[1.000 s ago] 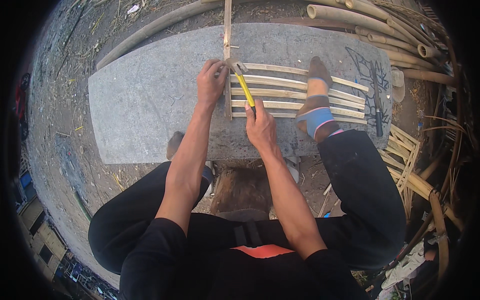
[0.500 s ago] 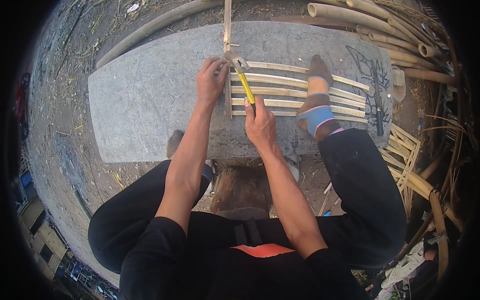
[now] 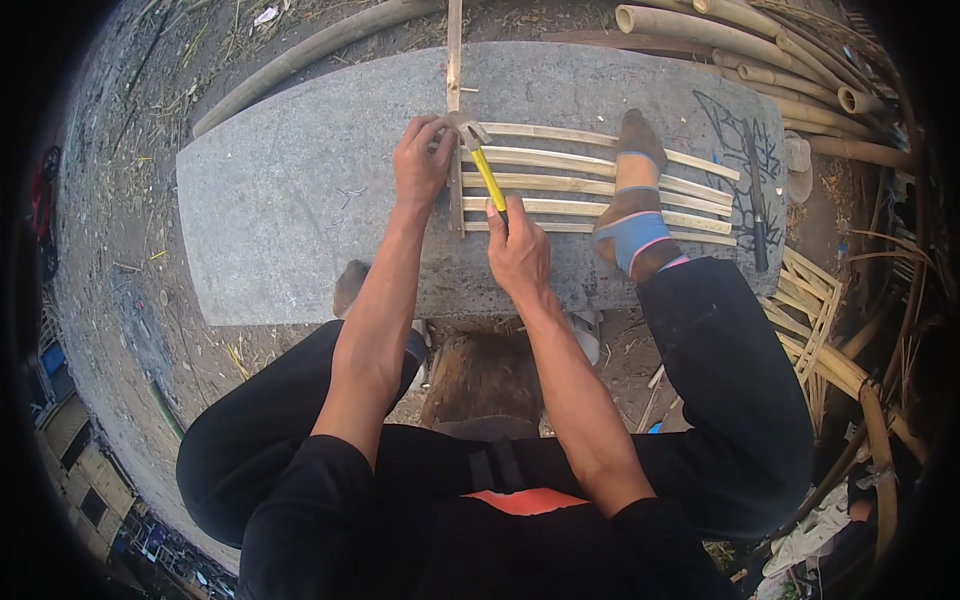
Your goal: The person assembles a bamboo lattice by laying out thin bamboo strips and securing them with nails and a hammer.
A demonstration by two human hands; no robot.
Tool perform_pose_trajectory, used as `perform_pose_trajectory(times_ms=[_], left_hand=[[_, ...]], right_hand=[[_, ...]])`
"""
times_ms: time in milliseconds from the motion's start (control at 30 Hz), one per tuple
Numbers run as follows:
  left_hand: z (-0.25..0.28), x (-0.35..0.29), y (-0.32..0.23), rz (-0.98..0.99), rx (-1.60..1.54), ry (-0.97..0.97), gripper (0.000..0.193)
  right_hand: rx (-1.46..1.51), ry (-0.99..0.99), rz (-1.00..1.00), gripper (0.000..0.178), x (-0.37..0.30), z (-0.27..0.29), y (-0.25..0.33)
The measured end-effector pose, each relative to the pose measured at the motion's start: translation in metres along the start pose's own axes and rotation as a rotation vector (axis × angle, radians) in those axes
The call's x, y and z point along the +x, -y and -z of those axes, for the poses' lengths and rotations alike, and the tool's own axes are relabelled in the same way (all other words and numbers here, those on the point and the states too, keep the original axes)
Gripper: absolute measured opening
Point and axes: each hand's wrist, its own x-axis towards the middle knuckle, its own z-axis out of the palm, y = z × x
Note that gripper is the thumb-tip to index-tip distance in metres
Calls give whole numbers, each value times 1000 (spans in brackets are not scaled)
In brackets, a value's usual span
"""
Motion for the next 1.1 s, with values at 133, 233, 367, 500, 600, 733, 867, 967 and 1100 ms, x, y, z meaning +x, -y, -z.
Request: perform_pose_trajectory(times_ms=[133, 233, 367, 500, 600, 733, 867, 967, 1100], left_hand=[[1, -1, -2, -29, -34, -12, 16], [1, -2, -2, 9, -21, 0, 17], [2, -4, -7, 60, -32, -9, 18], [4, 0, -4, 42, -6, 29, 23], [9, 7, 1, -25, 28, 107, 28], [15, 12, 8, 7, 0, 249, 34], [16, 12, 10, -17, 63, 312, 45], [19, 17, 7, 47, 169, 384, 66], [29, 20, 16, 16, 474, 565, 107]], right_hand=[[38, -39, 6, 28, 0, 2, 3], [-8, 14, -34, 29, 1, 1, 3], [9, -21, -20, 31, 2, 1, 4], [13, -12, -57, 29, 2, 2, 10], [13, -20, -68, 30, 0, 1, 4], [38, -35, -82, 33, -3, -3, 2], [64, -43, -74, 34, -3, -4, 4], [44, -48, -61, 33, 1, -1, 2], [55, 17, -64, 30, 7, 6, 7]])
